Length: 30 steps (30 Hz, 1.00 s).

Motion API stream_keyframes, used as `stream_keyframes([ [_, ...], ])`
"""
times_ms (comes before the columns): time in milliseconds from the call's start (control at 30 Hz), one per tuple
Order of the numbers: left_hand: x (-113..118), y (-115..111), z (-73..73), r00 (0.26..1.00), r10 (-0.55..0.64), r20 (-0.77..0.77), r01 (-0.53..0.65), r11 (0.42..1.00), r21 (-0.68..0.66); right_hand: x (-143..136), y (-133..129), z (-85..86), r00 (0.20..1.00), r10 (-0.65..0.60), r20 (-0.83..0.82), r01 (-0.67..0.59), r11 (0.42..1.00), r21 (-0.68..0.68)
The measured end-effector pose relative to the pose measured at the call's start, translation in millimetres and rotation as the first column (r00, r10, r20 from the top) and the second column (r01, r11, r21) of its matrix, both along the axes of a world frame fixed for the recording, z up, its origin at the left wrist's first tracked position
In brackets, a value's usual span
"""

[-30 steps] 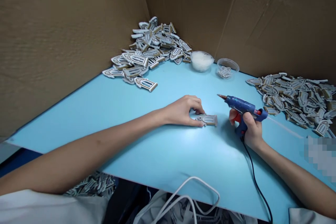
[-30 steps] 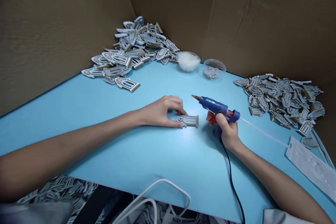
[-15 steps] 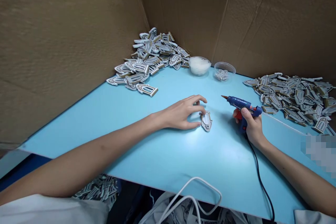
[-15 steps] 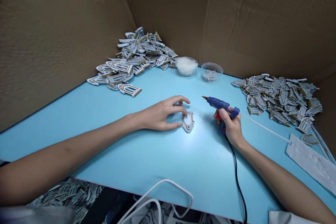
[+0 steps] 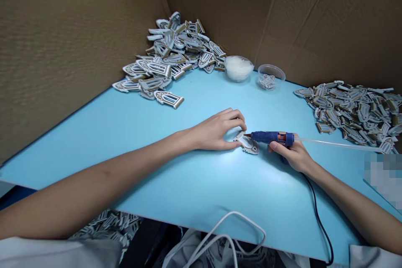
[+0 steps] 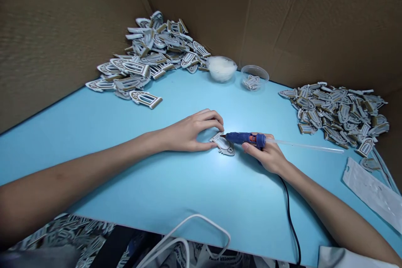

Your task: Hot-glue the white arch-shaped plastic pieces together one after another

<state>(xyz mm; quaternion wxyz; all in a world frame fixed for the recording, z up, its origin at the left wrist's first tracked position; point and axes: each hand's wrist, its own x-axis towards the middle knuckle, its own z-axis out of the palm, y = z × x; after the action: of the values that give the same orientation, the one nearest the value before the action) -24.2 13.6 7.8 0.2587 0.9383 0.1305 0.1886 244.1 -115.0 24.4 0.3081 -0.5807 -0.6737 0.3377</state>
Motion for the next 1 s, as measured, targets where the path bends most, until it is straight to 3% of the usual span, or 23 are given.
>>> stream_keyframes([
  [1000,1.1,0.6,-2.3,0.999,0.02,0.031,-0.018,0.998,-0.058,-5.9,-1.1,3.1,0.989,0.005,0.148,-0.007,1.0,0.01],
])
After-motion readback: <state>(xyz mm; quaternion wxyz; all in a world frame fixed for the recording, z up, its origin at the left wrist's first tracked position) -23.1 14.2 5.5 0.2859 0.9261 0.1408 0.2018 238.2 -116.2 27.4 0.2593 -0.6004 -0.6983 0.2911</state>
